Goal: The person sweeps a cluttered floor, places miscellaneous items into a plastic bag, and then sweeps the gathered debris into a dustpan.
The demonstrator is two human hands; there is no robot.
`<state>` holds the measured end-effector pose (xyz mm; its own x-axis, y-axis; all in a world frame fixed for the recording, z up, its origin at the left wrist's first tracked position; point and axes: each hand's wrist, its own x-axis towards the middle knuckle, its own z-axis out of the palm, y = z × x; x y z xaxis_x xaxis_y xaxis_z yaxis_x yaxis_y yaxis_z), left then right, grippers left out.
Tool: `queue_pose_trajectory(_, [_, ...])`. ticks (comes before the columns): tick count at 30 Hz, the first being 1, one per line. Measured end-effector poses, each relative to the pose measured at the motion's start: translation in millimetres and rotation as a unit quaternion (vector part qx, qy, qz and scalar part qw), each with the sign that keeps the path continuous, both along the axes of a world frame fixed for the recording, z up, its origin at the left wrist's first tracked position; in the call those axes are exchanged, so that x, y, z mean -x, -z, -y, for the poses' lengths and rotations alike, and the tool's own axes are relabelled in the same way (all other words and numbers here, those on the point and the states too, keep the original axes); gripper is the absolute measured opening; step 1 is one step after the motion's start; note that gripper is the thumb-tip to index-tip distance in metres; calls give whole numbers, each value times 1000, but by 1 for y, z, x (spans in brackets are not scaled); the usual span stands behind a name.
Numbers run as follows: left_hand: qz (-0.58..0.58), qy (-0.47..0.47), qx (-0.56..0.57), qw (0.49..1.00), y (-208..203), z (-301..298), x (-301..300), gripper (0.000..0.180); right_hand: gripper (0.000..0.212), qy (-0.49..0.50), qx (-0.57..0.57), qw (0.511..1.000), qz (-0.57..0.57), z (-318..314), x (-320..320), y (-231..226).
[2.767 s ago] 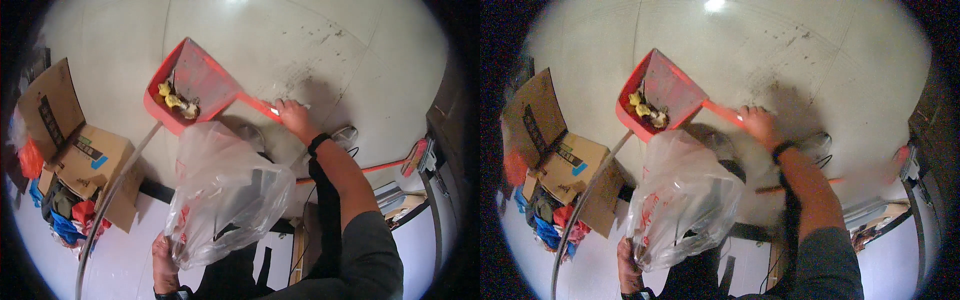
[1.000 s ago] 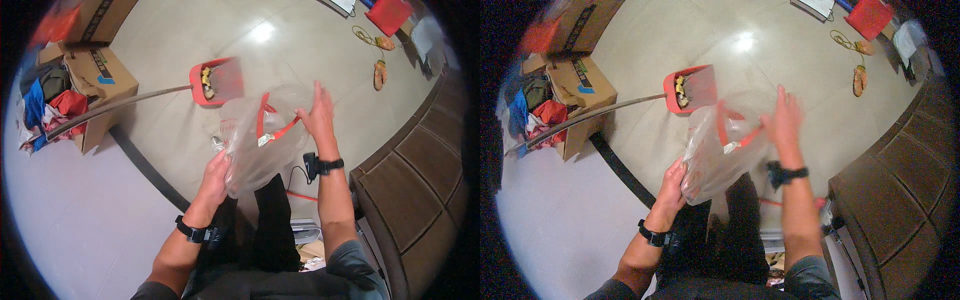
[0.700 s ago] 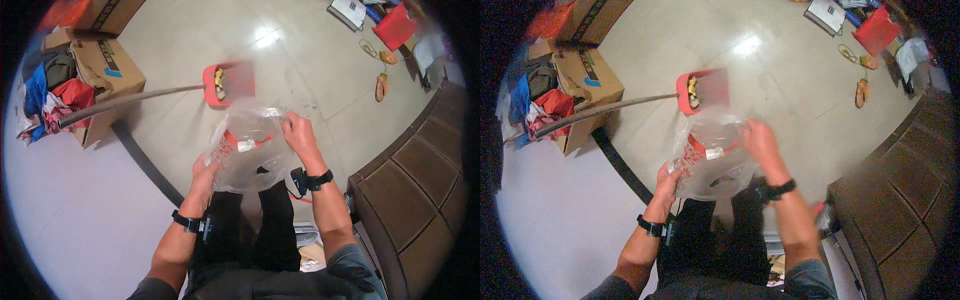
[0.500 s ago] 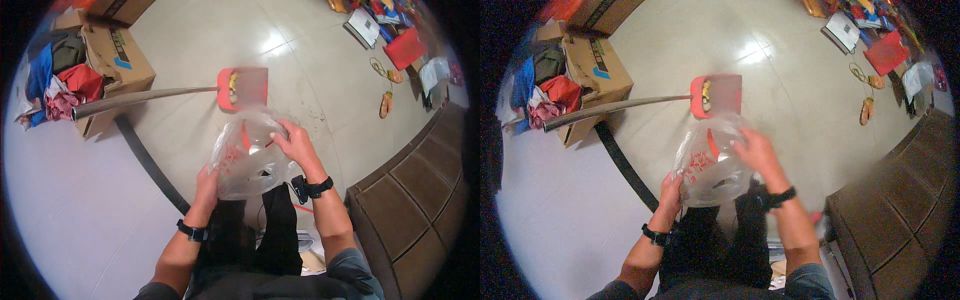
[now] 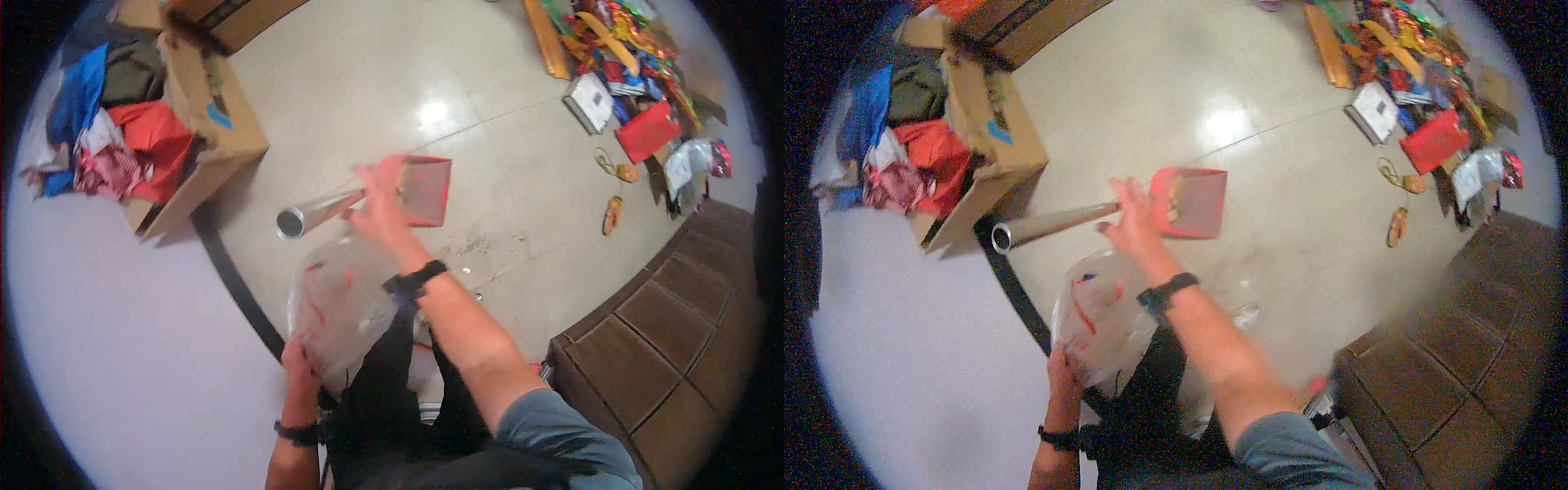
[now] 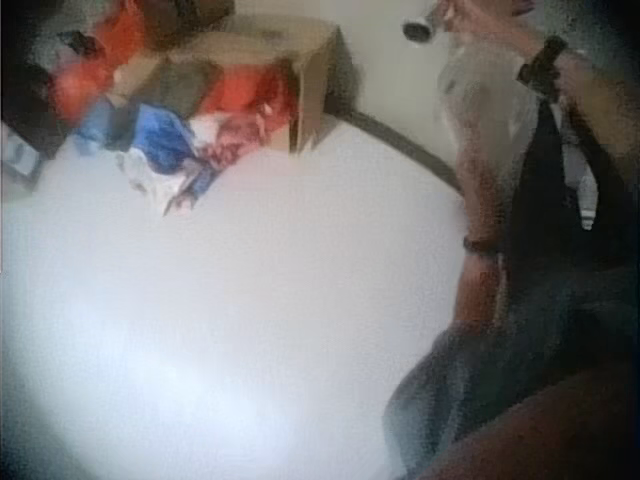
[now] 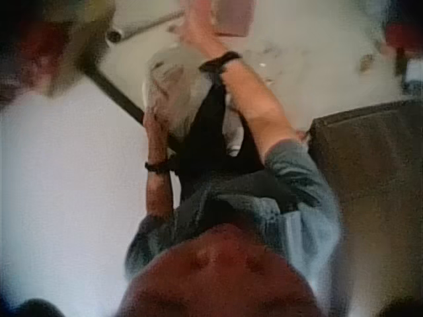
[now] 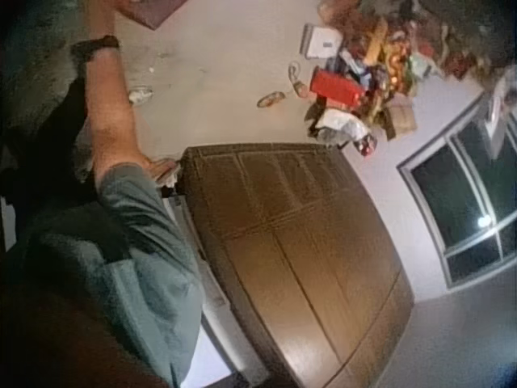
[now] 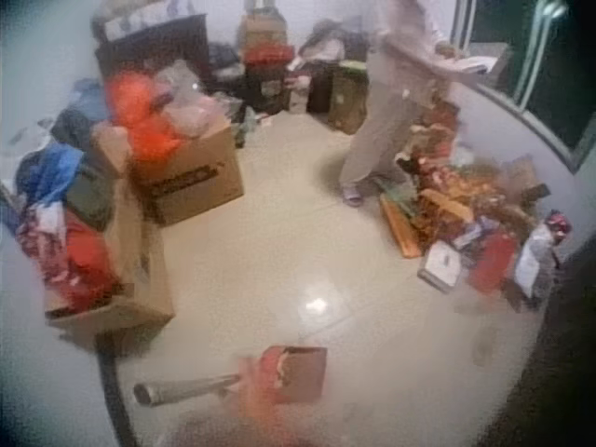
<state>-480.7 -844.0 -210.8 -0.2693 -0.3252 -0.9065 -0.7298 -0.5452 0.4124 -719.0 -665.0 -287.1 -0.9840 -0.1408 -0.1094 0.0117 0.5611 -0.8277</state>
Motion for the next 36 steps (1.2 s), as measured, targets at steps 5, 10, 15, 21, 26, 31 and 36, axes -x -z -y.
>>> queue_pose_trajectory(5, [-22,-61,77,995,-13,12,12,28,27,79,116,990,-22,27,6,31])
queue_pose_trajectory(10, [-41,-43,32,998,-5,46,2,31,20,213,222,951,-15,5,-18,67])
queue_pose_trajectory(15, [-14,-20,50,998,-15,58,7,30,12,335,257,906,-37,4,-34,75])
queue_pose_trajectory(21, [-49,28,71,996,0,70,19,30,7,419,297,857,-53,-25,-54,53])
queue_pose_trajectory(26, [-120,46,58,990,3,45,41,32,4,342,248,906,16,-82,-102,5])
queue_pose_trajectory(31, [-118,82,60,988,17,8,72,33,6,249,114,961,-36,-149,-149,-26])
queue_pose_trajectory(36, [-116,146,83,979,35,-32,104,25,12,195,108,973,-65,-242,-179,-76])
